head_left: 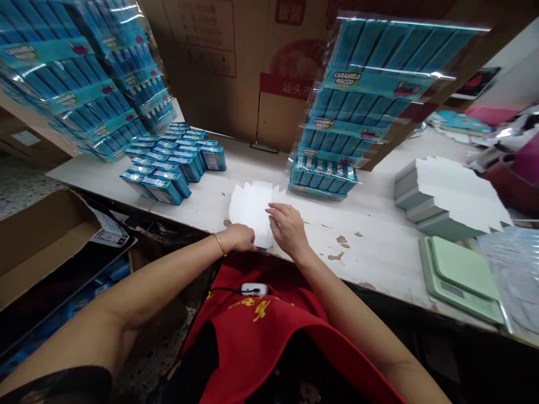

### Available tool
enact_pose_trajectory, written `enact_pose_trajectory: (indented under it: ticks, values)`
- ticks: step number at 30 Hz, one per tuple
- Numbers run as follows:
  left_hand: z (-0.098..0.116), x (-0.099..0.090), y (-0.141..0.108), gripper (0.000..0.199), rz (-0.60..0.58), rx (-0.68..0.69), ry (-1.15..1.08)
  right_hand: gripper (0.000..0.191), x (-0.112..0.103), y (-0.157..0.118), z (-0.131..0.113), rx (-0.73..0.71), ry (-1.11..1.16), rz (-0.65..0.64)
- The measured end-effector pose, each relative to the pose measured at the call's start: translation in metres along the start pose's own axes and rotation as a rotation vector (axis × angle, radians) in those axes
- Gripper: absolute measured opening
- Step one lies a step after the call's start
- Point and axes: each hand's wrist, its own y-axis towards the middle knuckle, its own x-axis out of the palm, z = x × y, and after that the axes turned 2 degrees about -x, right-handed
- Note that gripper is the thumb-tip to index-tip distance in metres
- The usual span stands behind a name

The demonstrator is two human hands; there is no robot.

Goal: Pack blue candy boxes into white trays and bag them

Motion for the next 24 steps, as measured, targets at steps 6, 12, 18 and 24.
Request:
enact_pose_trajectory:
  ticks: [6, 12, 18, 24]
  values:
    - [-0.042, 0.003, -0.026, 0.037, 0.557, 0.138, -0.413, 0.017, 0.011, -0.012, -0.048, -0.124, -0.233, -0.349]
    - [-0.08, -0.001, -0.008, 0.062, 0.769, -0.239, -0.809, 0.02, 0.048, -0.04, -0.054, -0.199, -0.321, -0.403]
    - [-0.079, 0.001, 0.03, 0.065, 0.569, -0.351, -1.114, 0.015, 0.045, -0.073, -0.064, -0.34, -0.26, -0.56]
    - [-0.074, 0.022, 0.038, 0.038, 0.604, -0.347, -0.916, 0.018, 0.014, -0.061, -0.078, -0.265, -0.023, -0.63]
